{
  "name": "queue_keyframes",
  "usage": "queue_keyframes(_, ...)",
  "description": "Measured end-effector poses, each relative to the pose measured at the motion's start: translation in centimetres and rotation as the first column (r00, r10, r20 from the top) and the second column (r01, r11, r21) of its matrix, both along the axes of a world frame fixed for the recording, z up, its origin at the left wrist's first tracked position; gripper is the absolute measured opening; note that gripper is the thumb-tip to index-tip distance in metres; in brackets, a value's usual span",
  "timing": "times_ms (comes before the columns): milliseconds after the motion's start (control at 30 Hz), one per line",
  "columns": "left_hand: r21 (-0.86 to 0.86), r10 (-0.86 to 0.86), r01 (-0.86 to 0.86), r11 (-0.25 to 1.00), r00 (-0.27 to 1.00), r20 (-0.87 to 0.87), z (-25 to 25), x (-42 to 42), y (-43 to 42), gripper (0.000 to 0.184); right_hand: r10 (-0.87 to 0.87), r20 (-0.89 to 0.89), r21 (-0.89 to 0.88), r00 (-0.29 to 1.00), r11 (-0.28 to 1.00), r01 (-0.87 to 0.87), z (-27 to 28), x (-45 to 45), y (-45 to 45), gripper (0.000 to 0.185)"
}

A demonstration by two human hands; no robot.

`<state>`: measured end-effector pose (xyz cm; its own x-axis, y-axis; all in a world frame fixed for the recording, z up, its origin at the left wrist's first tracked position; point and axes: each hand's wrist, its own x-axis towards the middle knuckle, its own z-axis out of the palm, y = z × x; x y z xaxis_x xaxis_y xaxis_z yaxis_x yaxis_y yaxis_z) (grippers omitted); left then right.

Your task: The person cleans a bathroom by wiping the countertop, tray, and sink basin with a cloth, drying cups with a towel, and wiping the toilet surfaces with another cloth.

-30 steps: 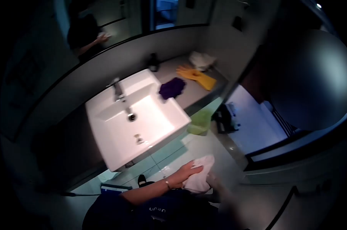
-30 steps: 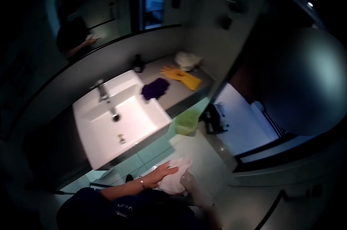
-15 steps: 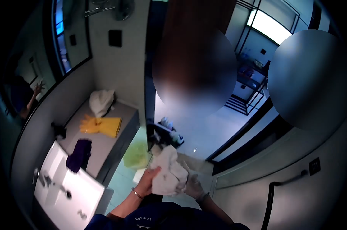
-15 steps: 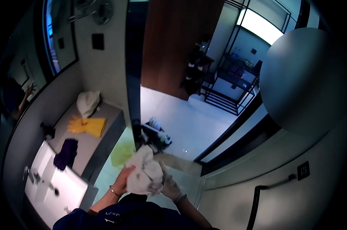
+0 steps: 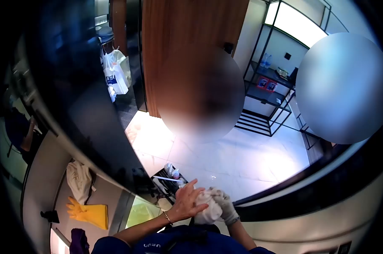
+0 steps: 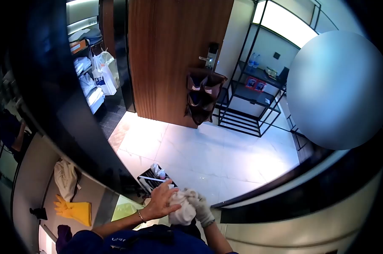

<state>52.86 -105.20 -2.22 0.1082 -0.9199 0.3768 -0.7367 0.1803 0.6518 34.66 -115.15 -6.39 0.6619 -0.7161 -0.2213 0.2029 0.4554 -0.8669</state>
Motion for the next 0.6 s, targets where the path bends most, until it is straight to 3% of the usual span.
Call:
queue_keyframes(33,0.009,0.014,-0.014,1.000,1.000,0.001,0.0,0.6,-2.2,0.055,0.004,0.104,-0.088,0.995,0.996,0.005,-2.3,-0.1,-4.4,0.038)
queue_keyframes(67,0.015,0.057,-0.055,0.998,0.991,-0.121,0.0,1.5,-4.6,0.056,-0.098,-0.058,-0.401,0.993,0.913,0.067,-4.2,0.4,-8.9,0.043)
queue_keyframes(100,0.026,0.103,-0.100,0.995,0.965,-0.241,-0.5,2.4,-6.8,0.057,-0.179,-0.095,-0.573,0.979,0.814,0.093,-5.8,0.2,-14.1,0.047)
queue_keyframes(133,0.057,0.100,-0.086,0.995,0.930,-0.355,-2.2,3.7,-8.7,0.054,-0.173,0.010,-0.475,0.985,0.866,0.157,-4.1,1.2,-18.9,0.043)
queue_keyframes(167,0.190,0.150,-0.082,0.978,0.914,-0.376,-3.6,5.2,-10.2,0.049,-0.255,0.272,0.003,0.928,0.965,0.264,-3.4,2.7,-24.6,0.038)
queue_keyframes(200,0.280,0.168,-0.056,0.958,0.903,-0.396,-5.2,6.7,-11.8,0.044,-0.213,0.242,0.016,0.947,0.976,0.216,-2.2,3.5,-30.3,0.036)
queue_keyframes(267,0.494,0.345,-0.139,0.858,0.869,-0.355,-9.7,9.1,-13.9,0.044,-0.269,0.328,-0.052,0.906,0.952,0.301,-4.6,6.1,-44.0,0.038)
queue_keyframes(300,0.508,0.457,-0.239,0.827,0.813,-0.361,-12.2,9.9,-14.2,0.042,-0.287,0.404,-0.050,0.868,0.941,0.334,-5.8,7.7,-50.9,0.043)
queue_keyframes(367,0.687,0.750,-0.381,0.619,0.546,-0.374,-15.6,10.1,-13.3,0.038,-0.262,0.499,-0.173,0.826,0.904,0.390,-2.8,11.9,-59.8,0.026)
queue_keyframes(400,0.727,0.812,-0.426,0.538,0.493,-0.312,-16.1,9.9,-12.9,0.036,-0.327,0.460,-0.180,0.826,0.876,0.447,-0.9,14.2,-63.5,0.023)
queue_keyframes(433,0.748,0.831,-0.430,0.506,0.475,-0.289,-16.0,9.2,-12.7,0.036,-0.285,0.520,-0.229,0.805,0.862,0.453,-0.7,16.1,-68.1,0.026)
queue_keyframes(500,0.844,0.904,-0.372,0.385,0.336,-0.264,-16.2,7.6,-11.3,0.036,-0.418,0.533,-0.289,0.736,0.727,0.623,1.6,20.9,-73.4,0.030)
queue_keyframes(567,0.860,0.933,-0.398,0.319,0.293,-0.211,-17.0,5.7,-9.2,0.036,-0.488,0.489,-0.531,0.723,0.491,0.691,1.0,25.2,-78.3,0.032)
queue_keyframes(600,0.870,0.941,-0.393,0.297,0.274,-0.197,-17.3,4.6,-8.3,0.036,-0.584,0.400,-0.783,0.707,0.182,0.594,-2.3,26.6,-82.7,0.033)
